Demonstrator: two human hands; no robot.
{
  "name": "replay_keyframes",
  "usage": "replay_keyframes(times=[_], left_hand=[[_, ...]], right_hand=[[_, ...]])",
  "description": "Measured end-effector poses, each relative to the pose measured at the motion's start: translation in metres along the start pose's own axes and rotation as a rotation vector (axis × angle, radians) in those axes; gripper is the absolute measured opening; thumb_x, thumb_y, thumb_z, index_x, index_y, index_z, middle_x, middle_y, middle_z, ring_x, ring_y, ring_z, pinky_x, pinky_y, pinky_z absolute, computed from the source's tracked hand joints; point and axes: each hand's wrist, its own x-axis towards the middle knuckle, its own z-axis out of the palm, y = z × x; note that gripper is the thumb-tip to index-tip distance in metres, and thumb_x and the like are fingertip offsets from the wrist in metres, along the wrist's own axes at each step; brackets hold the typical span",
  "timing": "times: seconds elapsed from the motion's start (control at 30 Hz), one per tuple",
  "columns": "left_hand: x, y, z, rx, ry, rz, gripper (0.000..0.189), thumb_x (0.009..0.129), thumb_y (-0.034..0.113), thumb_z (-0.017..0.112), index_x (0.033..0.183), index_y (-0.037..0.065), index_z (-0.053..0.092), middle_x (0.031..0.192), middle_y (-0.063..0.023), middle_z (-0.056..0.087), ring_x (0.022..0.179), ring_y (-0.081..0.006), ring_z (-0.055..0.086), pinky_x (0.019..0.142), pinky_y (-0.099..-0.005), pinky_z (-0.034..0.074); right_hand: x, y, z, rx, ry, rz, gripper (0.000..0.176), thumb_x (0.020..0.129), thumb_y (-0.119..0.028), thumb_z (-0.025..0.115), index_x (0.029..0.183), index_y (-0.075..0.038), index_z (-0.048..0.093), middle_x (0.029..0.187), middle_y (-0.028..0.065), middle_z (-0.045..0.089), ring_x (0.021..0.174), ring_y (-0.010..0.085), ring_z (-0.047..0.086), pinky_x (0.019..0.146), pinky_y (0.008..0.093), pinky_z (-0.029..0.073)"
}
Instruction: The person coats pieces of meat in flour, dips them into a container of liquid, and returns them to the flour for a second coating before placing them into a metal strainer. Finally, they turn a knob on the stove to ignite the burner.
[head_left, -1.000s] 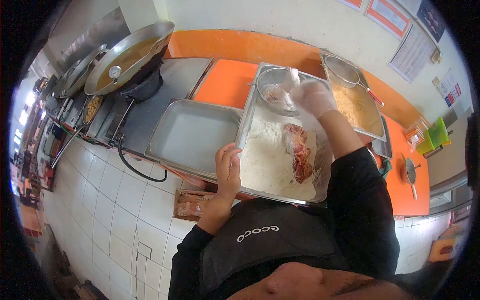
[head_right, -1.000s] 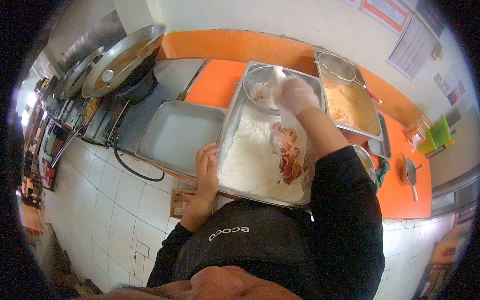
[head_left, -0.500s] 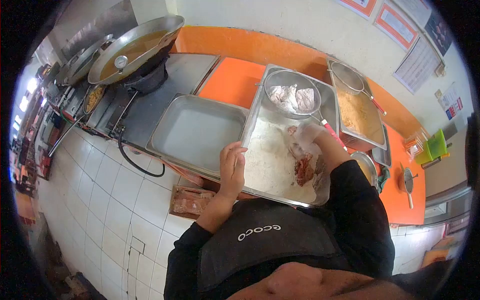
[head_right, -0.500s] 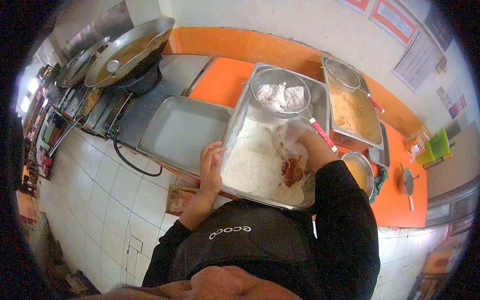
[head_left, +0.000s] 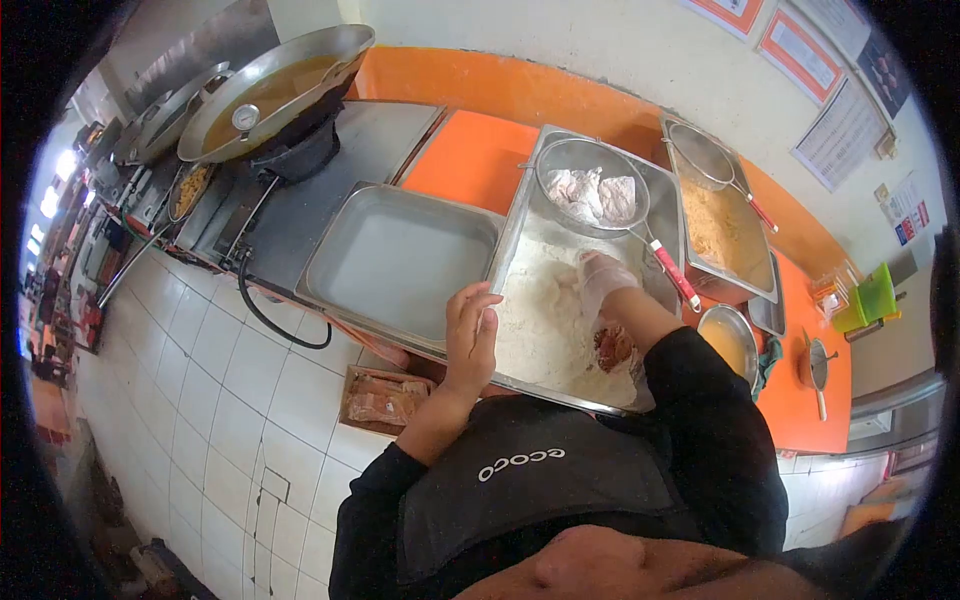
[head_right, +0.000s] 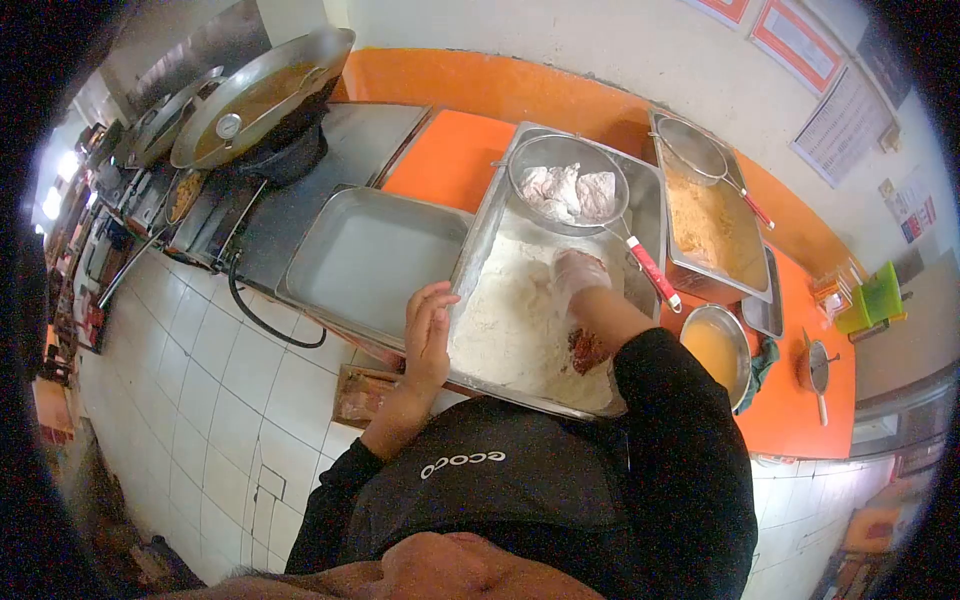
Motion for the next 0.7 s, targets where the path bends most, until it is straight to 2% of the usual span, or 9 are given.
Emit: replay_keyframes(times=[0.07, 0.17, 0.23, 0.27, 0.33, 0.37, 0.47, 0.6, 0.7], left_hand=[[0.001, -0.002, 0.000, 0.006, 0.000, -0.008, 0.027, 0.092, 0.023, 0.040, 0.096, 0.002, 0.057, 0.111, -0.0143, 0.048, 0.104, -0.0288, 0.043, 0.091, -0.0367, 0.033], [0.001, 0.001, 0.000, -0.008, -0.004, -0.026, 0.027, 0.091, 0.023, 0.040, 0.096, 0.002, 0.057, 0.110, -0.0145, 0.048, 0.104, -0.0288, 0.043, 0.092, -0.0368, 0.032], [0.001, -0.002, 0.000, -0.008, -0.005, -0.019, 0.027, 0.091, 0.023, 0.040, 0.096, 0.002, 0.057, 0.111, -0.0145, 0.048, 0.104, -0.0288, 0.043, 0.092, -0.0370, 0.032], [0.001, -0.003, 0.000, -0.008, -0.004, -0.010, 0.027, 0.091, 0.023, 0.040, 0.096, 0.002, 0.057, 0.111, -0.0146, 0.048, 0.104, -0.0288, 0.043, 0.092, -0.0371, 0.032], [0.000, -0.003, 0.001, -0.008, -0.005, -0.020, 0.027, 0.091, 0.024, 0.040, 0.096, 0.002, 0.057, 0.111, -0.0147, 0.048, 0.104, -0.0289, 0.043, 0.092, -0.0372, 0.032], [-0.001, -0.003, 0.001, -0.010, -0.007, -0.032, 0.028, 0.091, 0.024, 0.041, 0.096, 0.002, 0.057, 0.111, -0.0149, 0.048, 0.104, -0.0291, 0.043, 0.092, -0.0373, 0.032], [0.000, -0.006, 0.001, -0.009, -0.013, 0.004, 0.029, 0.091, 0.024, 0.041, 0.097, 0.001, 0.057, 0.111, -0.0155, 0.048, 0.105, -0.0293, 0.043, 0.092, -0.0373, 0.032], [0.000, -0.003, 0.001, -0.016, -0.025, -0.008, 0.030, 0.091, 0.025, 0.040, 0.096, 0.001, 0.057, 0.111, -0.0162, 0.048, 0.105, -0.0295, 0.043, 0.092, -0.0374, 0.031], [0.000, -0.001, 0.000, 0.042, -0.042, -0.010, 0.034, 0.093, 0.026, 0.035, 0.097, 0.000, 0.057, 0.113, -0.0163, 0.047, 0.107, -0.0272, 0.042, 0.093, -0.0362, 0.031]], right_hand=[[0.000, 0.001, -0.017, -0.306, -0.177, -0.219, 0.039, 0.075, -0.041, 0.056, 0.079, -0.002, 0.065, 0.085, 0.0200, 0.062, 0.084, 0.0263, 0.061, 0.078, 0.0354, 0.046], [-0.010, 0.002, -0.039, -0.072, -0.132, -0.297, 0.037, 0.069, -0.036, 0.063, 0.075, 0.000, 0.064, 0.077, 0.0191, 0.062, 0.072, 0.0257, 0.062, 0.065, 0.0339, 0.047], [0.029, 0.025, -0.014, 0.546, -0.219, -0.154, 0.041, 0.068, -0.040, 0.061, 0.072, 0.001, 0.064, 0.072, 0.0160, 0.062, 0.064, 0.0240, 0.060, 0.058, 0.0326, 0.045], [0.032, 0.022, -0.006, 0.549, -0.220, -0.155, 0.041, 0.068, -0.040, 0.061, 0.072, 0.001, 0.064, 0.072, 0.0160, 0.062, 0.064, 0.0240, 0.060, 0.058, 0.0326, 0.045], [0.027, 0.006, 0.008, -0.495, -0.327, -0.431, 0.031, 0.068, -0.026, 0.059, 0.086, -0.002, 0.064, 0.079, 0.0123, 0.062, 0.070, 0.0221, 0.058, 0.063, 0.0346, 0.045], [0.022, -0.005, 0.015, -0.492, -0.325, -0.432, 0.031, 0.068, -0.026, 0.059, 0.086, -0.002, 0.064, 0.079, 0.0123, 0.062, 0.070, 0.0221, 0.058, 0.063, 0.0346, 0.045], [0.008, -0.044, 0.062, -0.040, -0.315, -0.609, 0.035, 0.071, -0.032, 0.058, 0.089, -0.002, 0.062, 0.081, 0.0117, 0.060, 0.073, 0.0215, 0.057, 0.067, 0.0339, 0.044], [0.016, -0.084, 0.157, 0.245, -0.005, -0.878, 0.036, 0.075, -0.031, 0.056, 0.097, -0.003, 0.059, 0.091, 0.0128, 0.058, 0.083, 0.0216, 0.055, 0.074, 0.0334, 0.042], [0.039, -0.075, 0.188, 0.339, 0.073, -1.000, 0.037, 0.077, -0.031, 0.055, 0.102, -0.004, 0.057, 0.098, 0.0136, 0.056, 0.090, 0.0218, 0.054, 0.080, 0.0330, 0.041]])
